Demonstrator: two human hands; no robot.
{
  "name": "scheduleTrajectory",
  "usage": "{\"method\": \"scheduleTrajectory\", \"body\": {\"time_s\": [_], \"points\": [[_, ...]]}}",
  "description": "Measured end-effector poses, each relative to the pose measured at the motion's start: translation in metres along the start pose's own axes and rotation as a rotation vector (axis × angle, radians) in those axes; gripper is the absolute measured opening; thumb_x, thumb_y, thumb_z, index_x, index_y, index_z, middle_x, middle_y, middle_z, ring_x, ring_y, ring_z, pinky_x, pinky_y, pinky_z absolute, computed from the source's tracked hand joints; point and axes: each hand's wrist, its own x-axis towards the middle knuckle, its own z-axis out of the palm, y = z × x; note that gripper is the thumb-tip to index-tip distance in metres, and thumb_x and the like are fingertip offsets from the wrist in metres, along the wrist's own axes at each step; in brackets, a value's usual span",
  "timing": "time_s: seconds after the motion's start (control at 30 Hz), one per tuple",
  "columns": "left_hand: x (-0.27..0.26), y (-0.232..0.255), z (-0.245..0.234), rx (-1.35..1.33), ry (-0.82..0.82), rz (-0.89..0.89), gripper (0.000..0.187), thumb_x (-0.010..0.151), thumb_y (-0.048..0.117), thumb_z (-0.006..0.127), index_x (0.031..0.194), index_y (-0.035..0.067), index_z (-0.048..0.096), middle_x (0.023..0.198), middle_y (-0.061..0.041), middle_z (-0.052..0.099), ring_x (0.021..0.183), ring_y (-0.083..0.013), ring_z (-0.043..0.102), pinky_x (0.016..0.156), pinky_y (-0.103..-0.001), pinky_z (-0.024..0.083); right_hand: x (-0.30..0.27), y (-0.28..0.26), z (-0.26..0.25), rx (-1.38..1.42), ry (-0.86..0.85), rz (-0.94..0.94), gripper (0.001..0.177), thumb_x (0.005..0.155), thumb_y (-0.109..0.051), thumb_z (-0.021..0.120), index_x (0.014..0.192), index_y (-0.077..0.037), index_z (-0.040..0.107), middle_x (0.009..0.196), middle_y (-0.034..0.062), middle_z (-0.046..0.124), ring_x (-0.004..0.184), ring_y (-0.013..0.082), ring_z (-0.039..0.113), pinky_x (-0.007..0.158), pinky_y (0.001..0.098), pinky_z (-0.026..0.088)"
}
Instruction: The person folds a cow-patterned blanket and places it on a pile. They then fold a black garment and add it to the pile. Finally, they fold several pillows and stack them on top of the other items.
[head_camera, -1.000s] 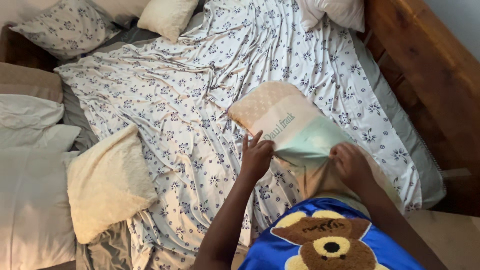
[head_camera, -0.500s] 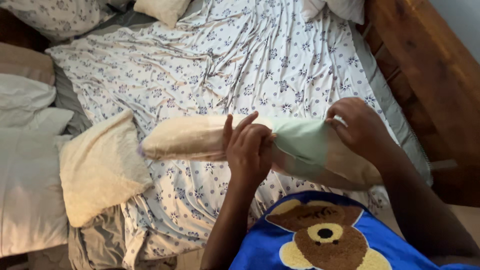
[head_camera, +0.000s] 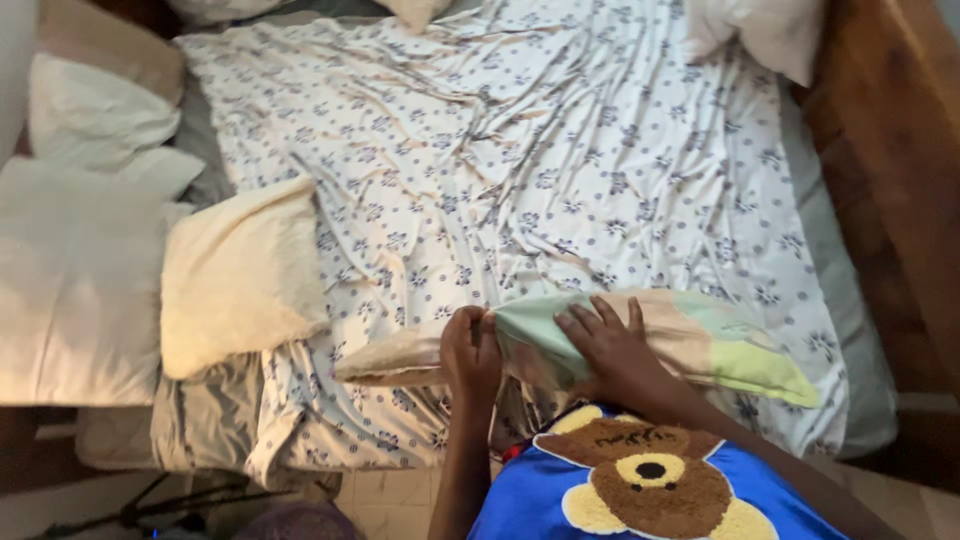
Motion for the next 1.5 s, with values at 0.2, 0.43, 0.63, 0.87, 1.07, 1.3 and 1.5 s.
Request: {"method": "scheduleTrajectory", "body": {"time_s": [0.2, 0.43, 0.63, 0.87, 1.07, 1.3, 1.5], "points": [[0.001, 0.006, 0.004, 0.036, -0.089, -0.027, 0.011, 0.092, 0.014, 0.07, 0.095, 0.003, 0.067, 0.089, -0.015, 0.07, 0.085, -0.0328, 0.067, 0.088, -0.048, 0.048, 0.008, 0.004, 0.018, 0.022, 0.115, -0.009, 0.088, 0.075, -0.034, 0.087, 0.149, -0.019, 0.041, 0.146, 0.0129, 0.053, 0.134, 0.035, 0.046, 0.111, 0.0725, 0.018], [-0.001, 0.017, 0.012, 0.312, -0.435, 0.186, 0.08, 0.054, 0.039, 0.088, 0.123, 0.004, 0.068, 0.133, -0.024, 0.065, 0.134, -0.0448, 0.046, 0.112, -0.066, 0.01, -0.007, 0.043, 0.015, 0.256, 0.468, -0.054, 0.037, 0.073, -0.012, 0.078, 0.109, -0.015, 0.079, 0.093, 0.0118, 0.078, 0.09, 0.0318, 0.073, 0.088, 0.0447, 0.054], [-0.027, -0.008, 0.021, 0.496, -0.333, 0.222, 0.049, 0.073, 0.023, 0.077, 0.121, 0.014, 0.074, 0.119, -0.009, 0.075, 0.117, -0.0307, 0.063, 0.107, -0.052, 0.033, -0.032, 0.045, 0.014, 0.375, 0.455, -0.087, 0.042, 0.074, -0.011, 0.073, 0.116, -0.014, 0.076, 0.104, 0.0135, 0.077, 0.092, 0.0315, 0.073, 0.083, 0.0427, 0.056], [-0.034, 0.042, -0.002, 0.34, -0.406, 0.288, 0.041, 0.059, 0.012, 0.071, 0.1, 0.017, 0.074, 0.09, -0.005, 0.075, 0.086, -0.0262, 0.07, 0.083, -0.042, 0.047, -0.076, 0.064, -0.027, 0.274, 0.407, -0.099, 0.043, 0.064, -0.014, 0.077, 0.107, -0.016, 0.08, 0.097, 0.0121, 0.078, 0.091, 0.0316, 0.073, 0.081, 0.0408, 0.055], [-0.043, 0.025, 0.041, 0.352, -0.622, 0.193, 0.022, 0.067, 0.014, 0.074, 0.089, 0.012, 0.073, 0.081, -0.011, 0.071, 0.081, -0.0344, 0.067, 0.076, -0.048, 0.049, -0.058, 0.072, 0.006, -0.082, 0.349, 0.124, 0.051, 0.068, -0.014, 0.079, 0.118, -0.022, 0.071, 0.122, -0.0006, 0.072, 0.129, 0.0227, 0.06, 0.116, 0.0624, 0.03], [-0.063, 0.002, 0.041, 0.213, -0.373, 0.242, 0.028, 0.064, 0.009, 0.071, 0.092, 0.008, 0.072, 0.081, -0.014, 0.069, 0.081, -0.0375, 0.066, 0.072, -0.049, 0.05, -0.06, 0.067, 0.053, -0.126, 0.181, 0.116, 0.082, 0.066, -0.026, 0.083, 0.142, -0.026, 0.054, 0.145, -0.0002, 0.055, 0.132, 0.0245, 0.049, 0.114, 0.068, 0.022], [-0.08, 0.014, 0.047, 0.273, -0.405, 0.179, 0.024, 0.064, 0.009, 0.071, 0.088, 0.009, 0.072, 0.077, -0.014, 0.068, 0.078, -0.0384, 0.065, 0.07, -0.05, 0.049, -0.041, 0.097, 0.064, -0.067, 0.237, 0.041, 0.064, 0.071, -0.016, 0.076, 0.132, -0.026, 0.06, 0.119, 0.0026, 0.07, 0.114, 0.0258, 0.066, 0.102, 0.0506, 0.045]]}}
